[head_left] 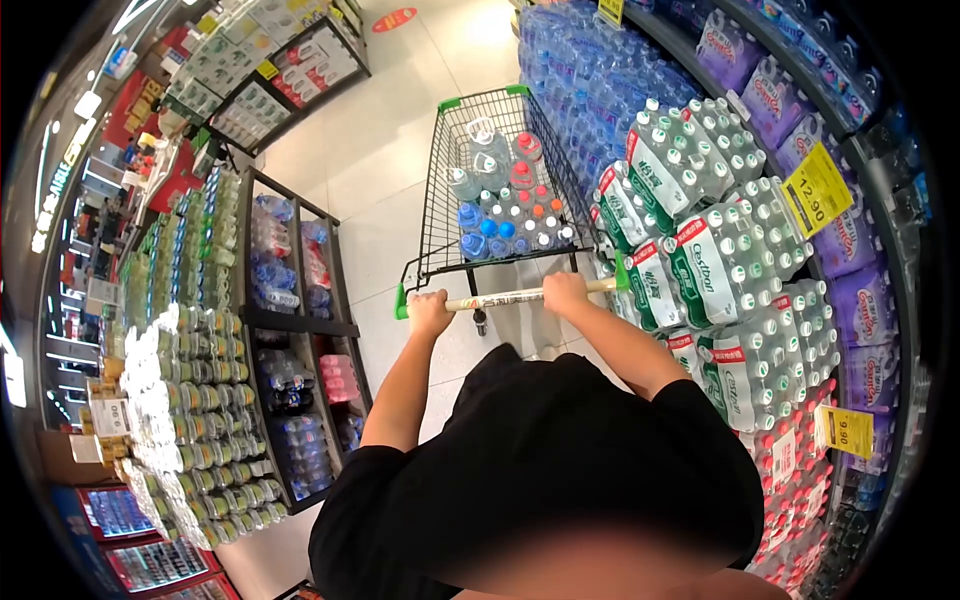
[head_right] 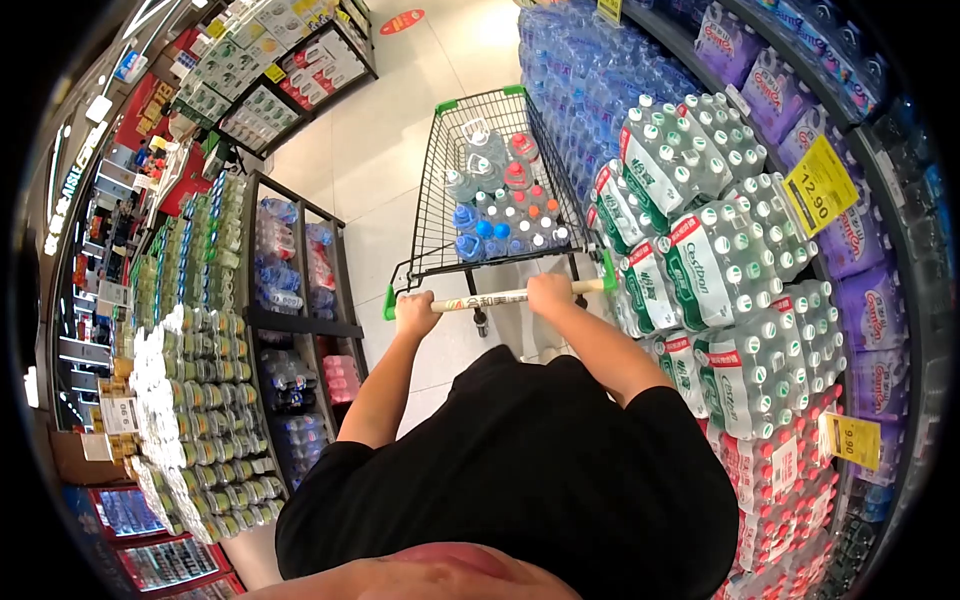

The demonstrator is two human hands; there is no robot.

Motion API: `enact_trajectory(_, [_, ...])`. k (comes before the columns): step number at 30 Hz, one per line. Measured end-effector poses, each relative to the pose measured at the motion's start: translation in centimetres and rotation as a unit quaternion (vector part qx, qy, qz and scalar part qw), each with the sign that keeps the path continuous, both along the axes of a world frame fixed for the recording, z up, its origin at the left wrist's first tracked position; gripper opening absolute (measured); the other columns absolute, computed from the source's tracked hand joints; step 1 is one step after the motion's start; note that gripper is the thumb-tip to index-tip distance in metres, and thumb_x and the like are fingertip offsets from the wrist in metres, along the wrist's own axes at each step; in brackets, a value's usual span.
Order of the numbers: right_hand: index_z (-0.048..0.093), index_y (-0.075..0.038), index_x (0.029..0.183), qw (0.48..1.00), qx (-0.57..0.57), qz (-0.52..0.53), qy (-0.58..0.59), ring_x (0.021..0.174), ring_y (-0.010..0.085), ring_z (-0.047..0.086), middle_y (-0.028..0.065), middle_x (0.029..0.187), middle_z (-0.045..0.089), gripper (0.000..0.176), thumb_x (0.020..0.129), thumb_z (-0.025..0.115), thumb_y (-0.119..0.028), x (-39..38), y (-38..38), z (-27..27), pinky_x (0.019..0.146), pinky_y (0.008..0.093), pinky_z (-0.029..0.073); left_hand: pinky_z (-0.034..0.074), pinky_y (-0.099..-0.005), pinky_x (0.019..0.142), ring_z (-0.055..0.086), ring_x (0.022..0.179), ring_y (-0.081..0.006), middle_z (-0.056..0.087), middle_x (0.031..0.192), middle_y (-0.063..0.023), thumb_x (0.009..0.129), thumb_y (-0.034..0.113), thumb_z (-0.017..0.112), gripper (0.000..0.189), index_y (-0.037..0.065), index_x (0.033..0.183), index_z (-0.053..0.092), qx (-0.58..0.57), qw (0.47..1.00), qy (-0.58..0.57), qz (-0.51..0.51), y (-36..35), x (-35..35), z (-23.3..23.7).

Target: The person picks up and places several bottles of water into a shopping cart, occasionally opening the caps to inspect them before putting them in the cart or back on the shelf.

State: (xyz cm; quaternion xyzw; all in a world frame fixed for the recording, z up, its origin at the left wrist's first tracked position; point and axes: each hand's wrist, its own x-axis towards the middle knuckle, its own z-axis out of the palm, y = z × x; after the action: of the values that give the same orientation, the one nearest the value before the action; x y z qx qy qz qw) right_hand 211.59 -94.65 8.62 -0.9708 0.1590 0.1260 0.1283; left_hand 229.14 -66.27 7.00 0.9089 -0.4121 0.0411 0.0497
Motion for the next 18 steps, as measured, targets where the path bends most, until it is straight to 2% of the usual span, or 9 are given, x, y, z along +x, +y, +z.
enact_trajectory(3, [0.074, -0.009, 0.08, 0.999, -0.019, 0.015, -0.034, 0.082, 0.0288, 0.071, 0.0113, 0.085, 0.073, 0.015, 0.071, 0.071, -0.021, 2.0, -2.0, 0.4, 0.073, 0.0405, 0.056, 0.046, -0.0436, 0.065, 0.063, 0.059, -0.0299, 0.063, 0.062, -0.0091, 0.074, 0.03, 0.068, 0.022, 0.012, 0.066, 0.058, -0.001, 1.0, -0.002, 0.003, -1.8, 1.5, 0.3])
enact_trajectory(6, [0.072, -0.009, 0.078, 0.999, -0.005, 0.024, -0.029, 0.083, 0.0305, 0.07, 0.0121, 0.085, 0.072, 0.013, 0.071, 0.068, -0.019, 4.4, -3.9, 0.1, 0.074, 0.0422, 0.055, 0.044, -0.0438, 0.067, 0.063, 0.06, -0.0292, 0.063, 0.063, -0.0083, 0.073, 0.025, 0.067, 0.016, 0.012, 0.068, 0.059, -0.003, 1.0, 0.009, 0.006, -3.3, 3.3, 0.7])
enact_trajectory(13, [0.074, -0.009, 0.08, 0.998, -0.01, 0.053, -0.01, 0.079, 0.0305, 0.071, 0.0131, 0.08, 0.072, 0.014, 0.074, 0.064, -0.018, 10.8, -5.9, 0.3, 0.071, 0.0411, 0.056, 0.045, -0.0413, 0.063, 0.062, 0.057, -0.0276, 0.062, 0.06, -0.0071, 0.07, 0.021, 0.068, 0.012, 0.013, 0.066, 0.06, -0.08, 0.997, 0.0, -0.021, -5.3, 9.9, 0.4])
enact_trajectory(14, [0.072, -0.009, 0.082, 0.998, 0.0, 0.05, -0.028, 0.075, 0.0327, 0.07, 0.013, 0.077, 0.071, 0.016, 0.073, 0.066, -0.021, 11.7, -6.0, 0.1, 0.069, 0.0447, 0.055, 0.046, -0.0413, 0.063, 0.062, 0.057, -0.0276, 0.062, 0.06, -0.007, 0.07, 0.02, 0.068, 0.012, 0.013, 0.066, 0.06, -0.081, 0.996, 0.003, -0.022, -5.2, 11.0, 0.5])
enact_trajectory(18, [0.071, -0.009, 0.082, 0.999, 0.004, 0.046, -0.021, 0.074, 0.0345, 0.07, 0.0141, 0.077, 0.07, 0.016, 0.072, 0.065, -0.02, 16.3, -6.0, 0.4, 0.068, 0.0453, 0.056, 0.046, -0.0424, 0.063, 0.062, 0.058, -0.0289, 0.063, 0.062, -0.0072, 0.069, 0.021, 0.068, 0.011, 0.013, 0.067, 0.06, -0.098, 0.995, 0.013, -0.018, -5.6, 16.2, 0.7])
